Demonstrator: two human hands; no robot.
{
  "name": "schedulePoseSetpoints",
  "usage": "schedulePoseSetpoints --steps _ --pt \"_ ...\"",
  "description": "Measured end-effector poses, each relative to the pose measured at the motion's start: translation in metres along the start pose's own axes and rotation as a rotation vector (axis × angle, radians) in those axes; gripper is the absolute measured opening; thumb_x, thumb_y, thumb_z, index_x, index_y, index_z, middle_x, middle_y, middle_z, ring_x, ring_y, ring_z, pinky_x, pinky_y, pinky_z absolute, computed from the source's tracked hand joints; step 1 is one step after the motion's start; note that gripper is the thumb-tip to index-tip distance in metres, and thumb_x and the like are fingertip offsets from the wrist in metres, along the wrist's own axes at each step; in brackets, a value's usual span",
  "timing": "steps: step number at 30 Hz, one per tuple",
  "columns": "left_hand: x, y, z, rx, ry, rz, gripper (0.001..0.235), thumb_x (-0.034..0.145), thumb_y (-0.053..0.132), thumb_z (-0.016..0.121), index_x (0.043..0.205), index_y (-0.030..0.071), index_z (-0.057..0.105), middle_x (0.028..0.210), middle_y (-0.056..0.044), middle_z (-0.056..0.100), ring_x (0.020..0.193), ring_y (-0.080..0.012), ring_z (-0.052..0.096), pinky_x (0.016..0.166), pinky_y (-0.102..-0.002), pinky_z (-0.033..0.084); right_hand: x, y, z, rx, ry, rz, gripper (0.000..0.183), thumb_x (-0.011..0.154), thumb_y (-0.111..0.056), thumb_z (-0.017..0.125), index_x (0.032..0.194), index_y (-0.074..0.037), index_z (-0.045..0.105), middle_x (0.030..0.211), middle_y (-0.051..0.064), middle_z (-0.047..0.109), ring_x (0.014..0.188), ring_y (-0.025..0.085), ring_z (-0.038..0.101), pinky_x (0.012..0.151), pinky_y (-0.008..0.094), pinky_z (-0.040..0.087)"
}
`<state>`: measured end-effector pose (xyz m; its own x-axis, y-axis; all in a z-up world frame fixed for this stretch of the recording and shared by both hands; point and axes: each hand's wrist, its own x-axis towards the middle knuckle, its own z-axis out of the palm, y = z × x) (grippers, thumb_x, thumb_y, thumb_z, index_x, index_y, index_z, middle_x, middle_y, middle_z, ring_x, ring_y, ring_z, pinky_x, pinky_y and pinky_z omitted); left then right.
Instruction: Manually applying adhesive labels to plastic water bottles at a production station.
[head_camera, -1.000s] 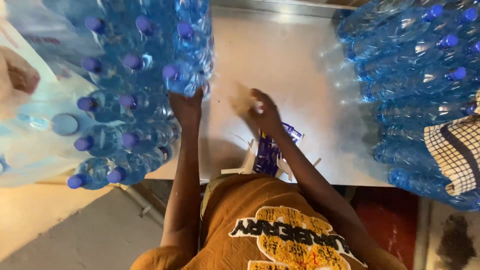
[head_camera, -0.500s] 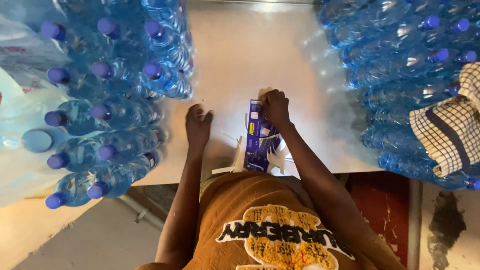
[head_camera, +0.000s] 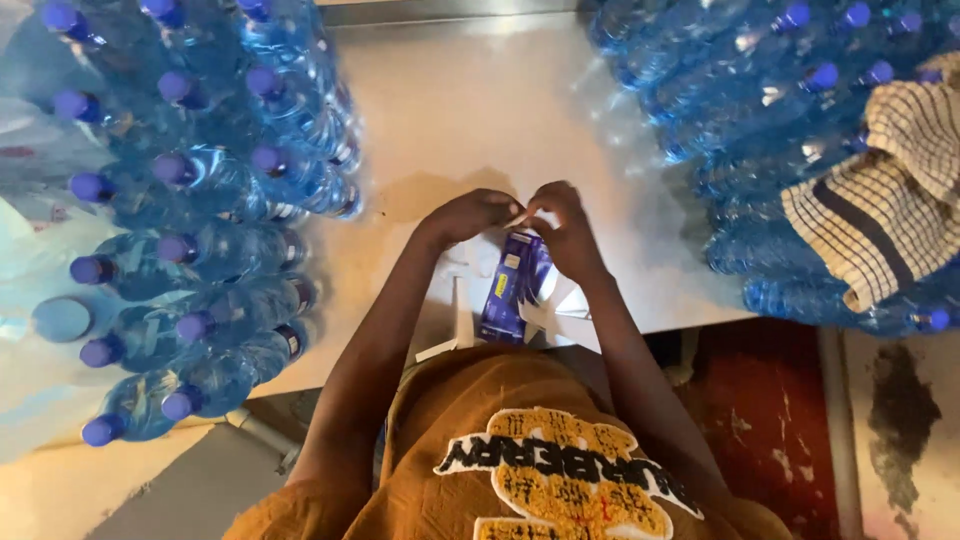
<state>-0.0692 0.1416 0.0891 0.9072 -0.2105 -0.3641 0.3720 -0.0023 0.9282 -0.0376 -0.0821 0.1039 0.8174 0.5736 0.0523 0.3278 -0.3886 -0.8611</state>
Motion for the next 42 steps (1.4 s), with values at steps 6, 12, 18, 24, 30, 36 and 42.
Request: schedulePoseSetpoints --steps 6,12,18,24,30,36,42 --pt "0.035 -0.005 0.042 -0.187 0.119 0.118 0.019 0.105 0.017 0.076 0.12 0.006 0.08 0.101 -0.007 0.07 0.098 -0.0189 0.066 0.094 -0.038 0.056 -0.032 0.002 -0.023 0.434 0.438 0.333 0.027 0.116 -0.019 0.065 0.138 -0.005 0.06 0.111 0.004 0.058 0.11 0.016 0.062 0.098 0.035 0.059" --pt "-0.017 0.072 0.063 -0.094 0.012 0.139 0.016 0.106 0.023 0.076 0.11 0.009 0.083 0.085 -0.001 0.066 0.084 -0.0125 0.061 0.08 -0.028 0.051 -0.049 -0.032 -0.034 0.443 0.457 0.409 0.017 0.114 -0.019 0.068 0.121 -0.006 0.074 0.075 0.008 0.058 0.074 0.018 0.067 0.075 0.036 0.058" --pt "-0.021 0.065 0.087 -0.089 0.198 0.178 0.017 0.108 0.017 0.068 0.113 0.008 0.083 0.09 -0.006 0.071 0.087 -0.015 0.066 0.082 -0.031 0.052 -0.051 -0.064 -0.018 0.551 0.495 0.17 0.029 0.113 -0.033 0.073 0.121 -0.007 0.064 0.1 0.011 0.066 0.102 0.019 0.071 0.094 0.04 0.06" --pt "-0.017 0.055 0.098 -0.041 0.432 0.209 0.012 0.107 0.016 0.072 0.11 0.011 0.082 0.091 -0.014 0.077 0.083 -0.0197 0.068 0.08 -0.04 0.058 -0.082 -0.051 -0.023 0.431 0.623 0.157 0.032 0.113 -0.025 0.075 0.128 -0.007 0.053 0.112 0.011 0.058 0.1 0.019 0.068 0.09 0.037 0.066" --pt "0.001 0.064 0.031 -0.384 0.822 0.381 0.014 0.112 0.026 0.063 0.105 0.018 0.072 0.079 0.004 0.063 0.069 -0.0091 0.062 0.065 -0.023 0.048 -0.208 0.022 -0.022 0.004 0.162 0.81 0.049 0.112 -0.026 0.065 0.154 -0.003 0.059 0.155 0.032 0.061 0.147 0.052 0.056 0.117 0.066 0.049" --pt "-0.007 0.085 0.071 -0.019 0.64 0.432 0.022 0.107 0.014 0.075 0.129 0.018 0.079 0.091 -0.001 0.07 0.085 -0.0114 0.062 0.079 -0.03 0.055 -0.208 -0.022 -0.06 -0.079 -0.116 0.82 0.056 0.104 -0.025 0.069 0.152 0.003 0.065 0.141 0.035 0.071 0.127 0.056 0.07 0.103 0.066 0.058" --pt "-0.029 0.079 0.146 -0.033 0.212 0.341 0.013 0.104 0.016 0.083 0.117 0.013 0.084 0.092 -0.004 0.076 0.087 -0.0144 0.068 0.08 -0.032 0.06 -0.123 -0.087 -0.071 0.506 0.594 0.309 0.059 0.108 -0.041 0.077 0.151 -0.003 0.063 0.132 0.022 0.07 0.117 0.029 0.07 0.096 0.046 0.062"
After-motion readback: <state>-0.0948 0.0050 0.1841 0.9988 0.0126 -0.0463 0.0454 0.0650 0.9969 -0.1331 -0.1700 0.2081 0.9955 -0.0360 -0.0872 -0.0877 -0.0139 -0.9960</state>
